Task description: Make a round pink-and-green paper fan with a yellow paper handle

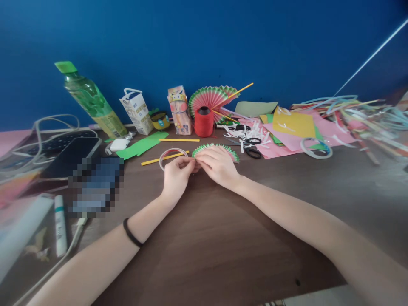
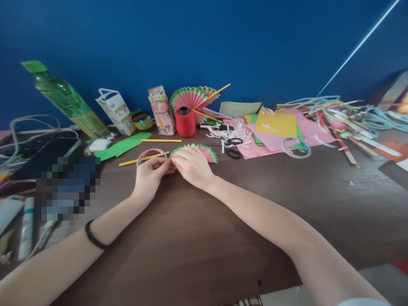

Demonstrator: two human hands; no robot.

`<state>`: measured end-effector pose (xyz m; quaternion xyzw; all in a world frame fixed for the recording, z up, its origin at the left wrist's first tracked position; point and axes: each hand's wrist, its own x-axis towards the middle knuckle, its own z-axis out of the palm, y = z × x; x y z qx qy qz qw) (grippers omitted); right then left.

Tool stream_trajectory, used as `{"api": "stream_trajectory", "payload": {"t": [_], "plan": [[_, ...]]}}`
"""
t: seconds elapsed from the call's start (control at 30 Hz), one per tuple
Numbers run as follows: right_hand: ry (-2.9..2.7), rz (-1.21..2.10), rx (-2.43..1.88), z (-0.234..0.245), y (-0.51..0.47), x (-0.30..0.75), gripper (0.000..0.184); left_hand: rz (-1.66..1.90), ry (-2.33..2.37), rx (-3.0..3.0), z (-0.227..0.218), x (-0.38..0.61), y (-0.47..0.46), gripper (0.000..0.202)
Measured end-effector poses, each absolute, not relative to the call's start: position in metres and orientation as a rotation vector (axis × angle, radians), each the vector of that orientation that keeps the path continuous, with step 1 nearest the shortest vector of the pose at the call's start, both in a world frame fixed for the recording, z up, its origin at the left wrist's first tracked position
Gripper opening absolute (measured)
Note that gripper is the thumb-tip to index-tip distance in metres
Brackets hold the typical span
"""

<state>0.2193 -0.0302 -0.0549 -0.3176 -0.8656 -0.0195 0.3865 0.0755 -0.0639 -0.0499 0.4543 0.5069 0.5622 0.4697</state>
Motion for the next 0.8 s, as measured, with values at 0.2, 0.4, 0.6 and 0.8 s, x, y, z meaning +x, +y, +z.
{"api": "stream_trajectory", "payload": {"t": [0.2, 0.4, 0.6, 0.8], "plan": [[-2.267, -0.163, -0.794, -0.0521, -0.0307, 0.2204, 0.027, 1.370, 1.249, 1.127, -0.0486, 0.0764, -0.0640, 0.019], [-2.292, -0.294, -0.781, -0.0508, -0.0316, 0.2194, 0.028, 1.364, 1.274, 1.152, -0.0493, 0.0753, -0.0640, 0.015], [-2.282, -0.292, -0.785, -0.0515, -0.0318, 0.2183, 0.027, 1.361, 1.279, 1.158, -0.0522, 0.0734, -0.0624, 0.015], [-2.256, -0.248, -0.787, -0.0531, -0.0313, 0.2177, 0.026, 1.360, 1.275, 1.156, -0.0526, 0.0739, -0.0616, 0.016]]}}
